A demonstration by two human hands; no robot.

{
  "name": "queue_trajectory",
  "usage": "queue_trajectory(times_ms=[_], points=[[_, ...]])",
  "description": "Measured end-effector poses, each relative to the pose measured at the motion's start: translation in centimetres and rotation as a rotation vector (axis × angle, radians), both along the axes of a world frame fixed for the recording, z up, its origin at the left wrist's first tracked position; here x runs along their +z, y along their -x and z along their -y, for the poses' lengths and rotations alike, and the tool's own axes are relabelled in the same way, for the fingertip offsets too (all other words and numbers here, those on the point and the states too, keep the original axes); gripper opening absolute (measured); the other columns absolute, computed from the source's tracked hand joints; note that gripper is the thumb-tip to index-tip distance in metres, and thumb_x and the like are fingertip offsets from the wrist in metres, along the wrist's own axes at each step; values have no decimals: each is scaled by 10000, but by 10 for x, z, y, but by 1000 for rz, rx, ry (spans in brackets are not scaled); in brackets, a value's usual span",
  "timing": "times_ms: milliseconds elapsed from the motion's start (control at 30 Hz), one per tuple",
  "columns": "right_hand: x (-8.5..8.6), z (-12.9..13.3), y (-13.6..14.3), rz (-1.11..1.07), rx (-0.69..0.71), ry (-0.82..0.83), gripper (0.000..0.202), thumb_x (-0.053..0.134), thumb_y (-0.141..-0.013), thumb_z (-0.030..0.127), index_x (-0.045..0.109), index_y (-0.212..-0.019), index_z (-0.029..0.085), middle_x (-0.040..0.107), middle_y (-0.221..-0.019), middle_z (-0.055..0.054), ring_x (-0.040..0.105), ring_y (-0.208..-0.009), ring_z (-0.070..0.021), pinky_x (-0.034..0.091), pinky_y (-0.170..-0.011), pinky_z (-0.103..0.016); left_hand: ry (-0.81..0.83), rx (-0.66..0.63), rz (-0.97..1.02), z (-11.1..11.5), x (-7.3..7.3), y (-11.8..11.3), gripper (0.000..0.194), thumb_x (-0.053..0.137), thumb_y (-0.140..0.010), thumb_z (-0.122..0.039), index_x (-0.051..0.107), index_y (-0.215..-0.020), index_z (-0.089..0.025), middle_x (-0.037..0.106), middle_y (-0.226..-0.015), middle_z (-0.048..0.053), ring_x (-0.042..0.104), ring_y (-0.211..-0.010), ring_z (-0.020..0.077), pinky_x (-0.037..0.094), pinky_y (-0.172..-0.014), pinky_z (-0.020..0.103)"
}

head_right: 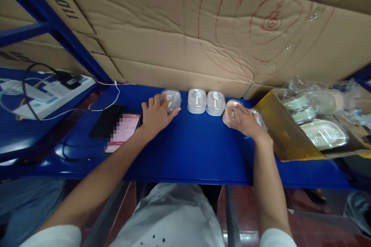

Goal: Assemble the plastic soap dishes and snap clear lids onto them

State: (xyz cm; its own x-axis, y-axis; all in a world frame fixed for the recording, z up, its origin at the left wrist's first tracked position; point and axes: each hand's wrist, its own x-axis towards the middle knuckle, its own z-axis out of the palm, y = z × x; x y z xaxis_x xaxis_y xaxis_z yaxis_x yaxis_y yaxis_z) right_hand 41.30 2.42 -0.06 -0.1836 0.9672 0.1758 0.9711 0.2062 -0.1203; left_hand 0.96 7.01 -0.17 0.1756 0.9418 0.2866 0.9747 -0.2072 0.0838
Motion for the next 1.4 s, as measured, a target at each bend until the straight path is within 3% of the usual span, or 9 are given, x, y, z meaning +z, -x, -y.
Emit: queue_trajectory(times_ms=[133,300,567,700,867,1033,1200,1300,1400], points=[[0,11,4,-135,92,-77,549,737,-941,535,686,-1420,271,672,-1487,-133,634,-1364,-390,489,-1154,-633,15,-32,3,6,-5,8,766,571,-1022,-635,447,-1634,-190,484,-1562,256,526,-1329,480,442,-1058,627],[9,22,18,-296,129,-28,511,621,-1021,583,708,-1405,257,709,-1447,-97,673,-1336,-337,525,-1163,-525,122,-28,121,6,0,11,722,672,-1001,-515,466,-1619,-206,459,-1557,224,587,-1311,442,515,-1050,565],[-7,4,28,-207,35,-245,457,467,-1025,270,694,-1410,174,698,-1436,-170,634,-1371,-347,482,-1183,-589,87,13,251,-1,0,15,654,475,-1095,-484,376,-1658,-166,560,-1532,203,659,-1268,414,538,-1057,566],[-9,-10,55,-127,43,-186,519,471,-1052,325,573,-1545,201,580,-1590,-153,535,-1476,-359,416,-1221,-615,82,32,182,-6,-6,16,608,469,-1094,-418,414,-1636,-149,525,-1586,226,596,-1370,421,520,-1074,561],[-8,-48,76,-54,94,19,783,728,-947,435,445,-1649,233,347,-1750,-163,326,-1610,-427,303,-1264,-690,-52,-59,96,-1,-7,9,487,525,-1077,-422,595,-1489,-172,536,-1564,212,550,-1385,414,478,-1090,560],[4,-69,62,-104,166,57,698,813,-872,361,599,-1532,291,558,-1619,-107,544,-1477,-350,434,-1230,-563,-93,-193,-4,8,-7,1,425,616,-1045,-467,712,-1329,-166,582,-1497,209,547,-1346,436,460,-1064,581],[16,-53,44,-126,114,39,612,676,-978,412,573,-1553,230,694,-1458,-125,669,-1327,-344,528,-1132,-541,-58,-179,25,7,-11,2,376,656,-1030,-449,760,-1225,-145,512,-1575,244,492,-1417,469,415,-1109,631],[14,-44,60,-117,84,-55,562,572,-1013,318,550,-1568,235,552,-1621,-130,527,-1487,-370,415,-1218,-609,-67,-191,57,6,-12,2,275,629,-1050,-373,778,-1158,-168,521,-1587,226,474,-1454,452,347,-1159,676],[6,-46,100,-98,177,-114,607,551,-1036,340,470,-1628,233,396,-1730,-135,387,-1587,-375,324,-1266,-638,-81,-212,116,6,-10,1,245,574,-1079,-321,774,-1157,-203,633,-1495,184,508,-1433,422,272,-1188,707]])
